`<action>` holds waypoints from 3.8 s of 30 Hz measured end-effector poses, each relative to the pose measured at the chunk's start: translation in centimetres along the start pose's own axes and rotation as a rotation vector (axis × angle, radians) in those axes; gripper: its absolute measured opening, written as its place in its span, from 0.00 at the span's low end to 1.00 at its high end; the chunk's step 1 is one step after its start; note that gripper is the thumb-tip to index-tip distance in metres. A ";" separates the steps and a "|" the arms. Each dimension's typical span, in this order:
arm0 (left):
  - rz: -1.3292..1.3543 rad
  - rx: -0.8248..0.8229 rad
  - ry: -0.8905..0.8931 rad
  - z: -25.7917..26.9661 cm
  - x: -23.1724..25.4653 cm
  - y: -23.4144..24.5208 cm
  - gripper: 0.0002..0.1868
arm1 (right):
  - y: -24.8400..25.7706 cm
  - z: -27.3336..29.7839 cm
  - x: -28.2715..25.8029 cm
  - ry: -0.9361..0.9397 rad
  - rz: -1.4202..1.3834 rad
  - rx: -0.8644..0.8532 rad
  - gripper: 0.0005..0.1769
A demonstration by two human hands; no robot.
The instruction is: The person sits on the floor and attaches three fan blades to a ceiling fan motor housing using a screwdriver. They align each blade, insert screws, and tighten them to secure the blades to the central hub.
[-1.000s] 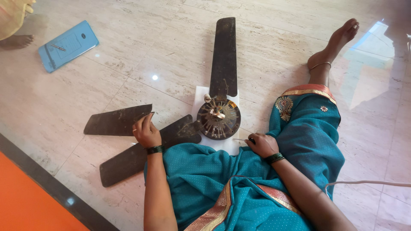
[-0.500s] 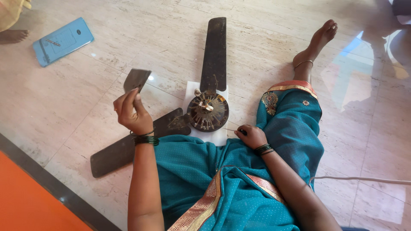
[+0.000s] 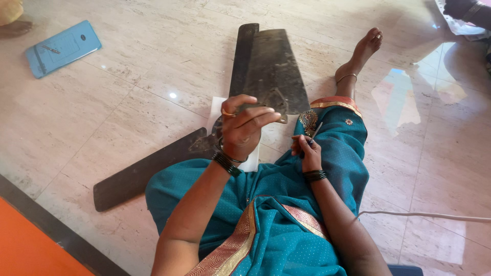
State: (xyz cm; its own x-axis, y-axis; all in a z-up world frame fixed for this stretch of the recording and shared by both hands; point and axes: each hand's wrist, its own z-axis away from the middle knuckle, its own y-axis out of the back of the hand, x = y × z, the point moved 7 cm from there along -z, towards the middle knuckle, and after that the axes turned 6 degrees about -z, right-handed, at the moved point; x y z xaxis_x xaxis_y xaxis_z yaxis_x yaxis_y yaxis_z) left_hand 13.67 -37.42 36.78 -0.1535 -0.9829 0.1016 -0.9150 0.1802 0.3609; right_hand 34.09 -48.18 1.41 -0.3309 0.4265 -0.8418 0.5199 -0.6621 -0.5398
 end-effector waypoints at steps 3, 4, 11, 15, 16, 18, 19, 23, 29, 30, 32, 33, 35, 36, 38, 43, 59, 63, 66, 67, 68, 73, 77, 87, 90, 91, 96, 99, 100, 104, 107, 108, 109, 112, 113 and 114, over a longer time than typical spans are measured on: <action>0.069 -0.012 -0.016 -0.2 1.6 -2.2 0.13 | 0.9 -0.5 0.2 -0.004 -0.097 0.006 0.17; 0.100 -0.032 -0.020 -0.1 2.2 -2.9 0.14 | 1.5 -0.7 0.7 -0.007 -0.093 0.018 0.16; 0.244 -0.159 -0.186 1.0 6.7 -7.4 0.14 | 1.7 -3.0 3.3 0.210 0.542 -0.046 0.14; 0.228 -0.185 -0.257 1.2 7.1 -10.0 0.13 | -0.7 -2.1 2.1 0.541 1.222 0.007 0.16; 0.217 -0.193 -0.261 1.3 6.7 -10.5 0.14 | -1.0 -1.9 1.9 0.602 1.329 0.043 0.17; 0.210 -0.193 -0.220 1.5 5.6 -11.4 0.14 | -0.6 -1.8 2.2 0.601 1.379 0.093 0.18; 0.217 -0.185 -0.174 1.7 4.8 -11.8 0.13 | -0.1 -1.7 2.7 0.562 1.336 0.098 0.19; 0.175 -0.200 -0.125 3.3 2.0 -12.5 0.14 | 3.5 -2.5 7.1 -0.106 0.489 -0.084 0.15; 0.105 -0.281 -0.005 6.2 -4.1 -13.8 0.12 | 1.6 -1.7 5.9 -0.183 0.380 -0.043 0.13; 0.088 -0.316 0.042 6.8 -5.4 -14.2 0.12 | 0.9 -1.5 5.3 -0.176 0.408 -0.061 0.13; 0.054 -0.386 0.138 8.1 -7.9 -14.9 0.12 | -0.3 -0.9 4.0 -0.163 0.466 -0.096 0.14; 0.036 -0.392 0.136 8.8 -8.6 -15.1 0.12 | -0.8 -0.6 3.6 -0.167 0.513 -0.107 0.14; 0.000 -0.405 0.131 10.2 -9.9 -15.6 0.11 | -1.7 0.0 3.0 -0.176 0.606 -0.128 0.15; -0.003 -0.437 0.156 11.0 -10.6 -16.0 0.10 | -2.1 0.3 2.7 -0.171 0.622 -0.151 0.15; -0.006 -0.503 0.204 12.7 -11.6 -16.9 0.09 | -3.0 0.8 2.2 -0.163 0.652 -0.194 0.16; -0.016 -0.611 0.273 16.5 -13.2 -17.8 0.09 | -4.9 2.1 0.6 -0.048 0.797 -0.321 0.16; 0.006 -0.693 0.512 23.5 -14.8 -19.6 0.20 | 0.6 2.3 1.7 -0.235 0.428 0.257 0.17; 0.036 -0.675 0.536 23.6 -14.2 -19.5 0.21 | 2.2 1.6 3.3 -0.354 0.031 0.331 0.19; 0.081 -0.658 0.577 23.6 -13.6 -18.9 0.20 | 2.6 0.8 3.3 -0.368 -0.067 0.346 0.20; 0.088 -0.664 0.601 23.6 -13.5 -18.7 0.20 | 2.6 0.6 3.2 -0.364 -0.068 0.358 0.20; 0.094 -0.670 0.625 23.7 -13.3 -18.4 0.20 | 2.6 0.6 3.2 -0.360 -0.070 0.371 0.21; -0.029 -0.353 0.727 24.3 -14.1 -12.4 0.11 | 2.2 0.7 2.8 -0.366 -0.112 0.341 0.19; -0.242 -0.327 0.765 25.3 -17.2 -8.1 0.25 | 1.8 0.5 2.9 -0.373 -0.137 0.305 0.19; -0.435 -1.011 0.790 31.0 -21.0 -7.6 0.72 | 1.8 0.1 4.0 -0.397 -0.099 0.249 0.19; -0.430 -1.008 0.824 32.0 -21.4 -7.7 0.71 | 2.0 0.0 4.1 -0.400 -0.080 0.241 0.19; -0.434 -1.004 0.825 32.1 -21.5 -7.6 0.71 | 1.9 -0.1 4.1 -0.401 -0.071 0.240 0.19; -0.449 -0.997 0.818 31.9 -21.5 -7.3 0.70 | 1.7 -0.2 4.1 -0.409 -0.048 0.242 0.19; -0.466 -1.010 0.816 31.8 -21.5 -7.3 0.70 | 1.6 -0.2 4.0 -0.414 -0.054 0.238 0.19; -0.472 -1.008 0.815 31.8 -21.5 -7.3 0.70 | 1.6 -0.2 4.1 -0.419 -0.057 0.240 0.19; -0.491 -0.992 0.805 31.8 -21.3 -7.1 0.69 | 1.7 -0.2 4.1 -0.416 -0.049 0.249 0.19; -0.498 -1.000 0.814 31.7 -21.4 -7.1 0.71 | 1.8 -0.1 4.1 -0.403 -0.042 0.235 0.19; -0.501 -1.008 0.820 31.7 -21.5 -7.1 0.71 | 1.8 -0.3 4.1 -0.400 -0.041 0.239 0.19; -0.512 -1.020 0.827 31.7 -21.6 -7.1 0.72 | 1.8 -0.2 4.2 -0.401 -0.041 0.244 0.19; -0.537 -1.052 0.848 31.8 -21.8 -7.3 0.74 | 1.7 -0.1 4.1 -0.392 -0.031 0.245 0.18; -0.540 -1.061 0.855 31.8 -21.8 -7.4 0.74 | 1.6 -0.1 4.0 -0.388 -0.027 0.243 0.18; -0.542 -1.070 0.863 31.8 -21.8 -7.5 0.74 | 1.5 -0.1 3.9 -0.377 -0.034 0.245 0.18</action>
State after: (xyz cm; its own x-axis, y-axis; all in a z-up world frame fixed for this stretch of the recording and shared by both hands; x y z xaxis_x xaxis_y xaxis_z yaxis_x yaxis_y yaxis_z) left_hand 11.97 -18.54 2.36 0.7249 -0.6810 0.1035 -0.0244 0.1248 0.9919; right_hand 33.64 -47.44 -2.69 -0.6324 0.2263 -0.7408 0.3166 -0.7973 -0.5139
